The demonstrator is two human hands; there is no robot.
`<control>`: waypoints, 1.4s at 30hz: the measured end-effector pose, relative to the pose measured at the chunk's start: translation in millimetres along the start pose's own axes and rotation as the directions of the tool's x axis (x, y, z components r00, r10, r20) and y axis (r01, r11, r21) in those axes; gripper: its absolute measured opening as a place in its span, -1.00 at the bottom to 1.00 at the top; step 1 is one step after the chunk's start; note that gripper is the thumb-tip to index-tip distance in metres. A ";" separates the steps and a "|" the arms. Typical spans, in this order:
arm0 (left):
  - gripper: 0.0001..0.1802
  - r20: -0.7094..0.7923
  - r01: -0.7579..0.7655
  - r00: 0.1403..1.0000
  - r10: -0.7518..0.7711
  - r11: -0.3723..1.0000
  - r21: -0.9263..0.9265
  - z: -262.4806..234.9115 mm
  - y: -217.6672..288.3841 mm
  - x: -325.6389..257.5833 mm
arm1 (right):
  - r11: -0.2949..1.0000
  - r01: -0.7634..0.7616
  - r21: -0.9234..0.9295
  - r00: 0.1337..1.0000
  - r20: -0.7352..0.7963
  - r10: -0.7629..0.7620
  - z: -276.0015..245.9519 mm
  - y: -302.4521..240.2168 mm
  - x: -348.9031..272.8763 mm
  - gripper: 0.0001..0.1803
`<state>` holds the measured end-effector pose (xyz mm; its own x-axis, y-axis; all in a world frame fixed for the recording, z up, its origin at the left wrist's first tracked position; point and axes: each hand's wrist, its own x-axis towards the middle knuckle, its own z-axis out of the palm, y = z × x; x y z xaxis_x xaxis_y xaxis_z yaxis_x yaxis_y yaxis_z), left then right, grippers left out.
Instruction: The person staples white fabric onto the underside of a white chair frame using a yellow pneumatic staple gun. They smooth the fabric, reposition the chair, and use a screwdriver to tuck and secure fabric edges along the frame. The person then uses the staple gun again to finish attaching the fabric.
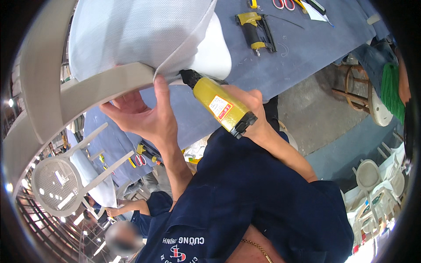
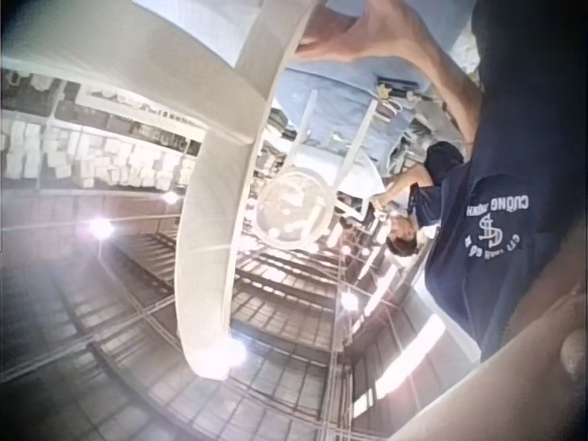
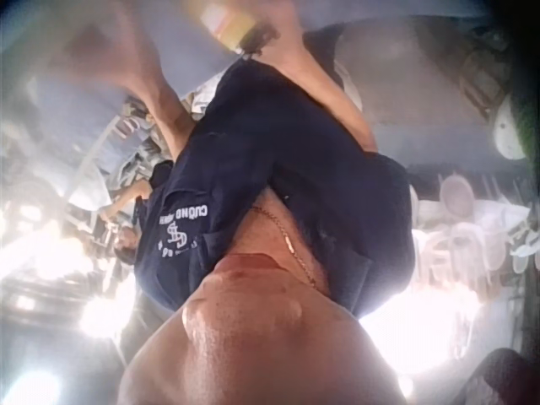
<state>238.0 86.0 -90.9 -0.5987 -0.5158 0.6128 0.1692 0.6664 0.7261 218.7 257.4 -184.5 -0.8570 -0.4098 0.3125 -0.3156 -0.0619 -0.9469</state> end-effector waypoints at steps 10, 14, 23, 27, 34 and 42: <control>0.01 -0.026 -0.005 1.000 0.006 1.000 0.020 -1.9 -3.0 3.9 | 0.997 0.072 0.037 0.997 -0.030 -0.071 -3.6 -1.6 -1.4 -0.49; 0.03 -0.021 0.005 1.000 -0.005 1.000 -0.001 -4.1 -2.8 4.2 | 0.993 0.112 0.040 0.994 -0.004 -0.112 -2.2 -7.4 -0.8 -0.48; 0.04 -0.013 0.101 0.995 -0.101 0.995 -0.020 -1.4 2.9 2.3 | 0.995 0.103 0.000 0.995 -0.017 -0.103 0.2 -14.8 8.9 -0.48; 0.03 -0.004 0.052 0.999 -0.052 0.999 -0.007 -3.3 -2.1 1.7 | 0.993 0.115 -0.037 0.993 -0.009 -0.115 2.4 -13.9 8.1 -0.49; -0.04 -0.011 0.036 0.999 -0.038 0.995 -0.093 -4.0 0.4 6.1 | 0.991 0.128 0.044 0.992 -0.002 -0.128 -4.8 -15.2 7.9 -0.47; -0.04 -0.039 0.125 0.990 -0.133 0.979 -0.164 -4.7 -1.4 5.1 | 0.989 0.137 0.051 0.990 0.008 -0.137 -1.2 -11.2 9.7 -0.45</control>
<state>238.4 79.9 -87.3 -0.5845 -0.6206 0.5227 0.2194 0.4994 0.8381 213.4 255.2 -170.8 -0.8022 -0.4047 0.4389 -0.4089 -0.1634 -0.8979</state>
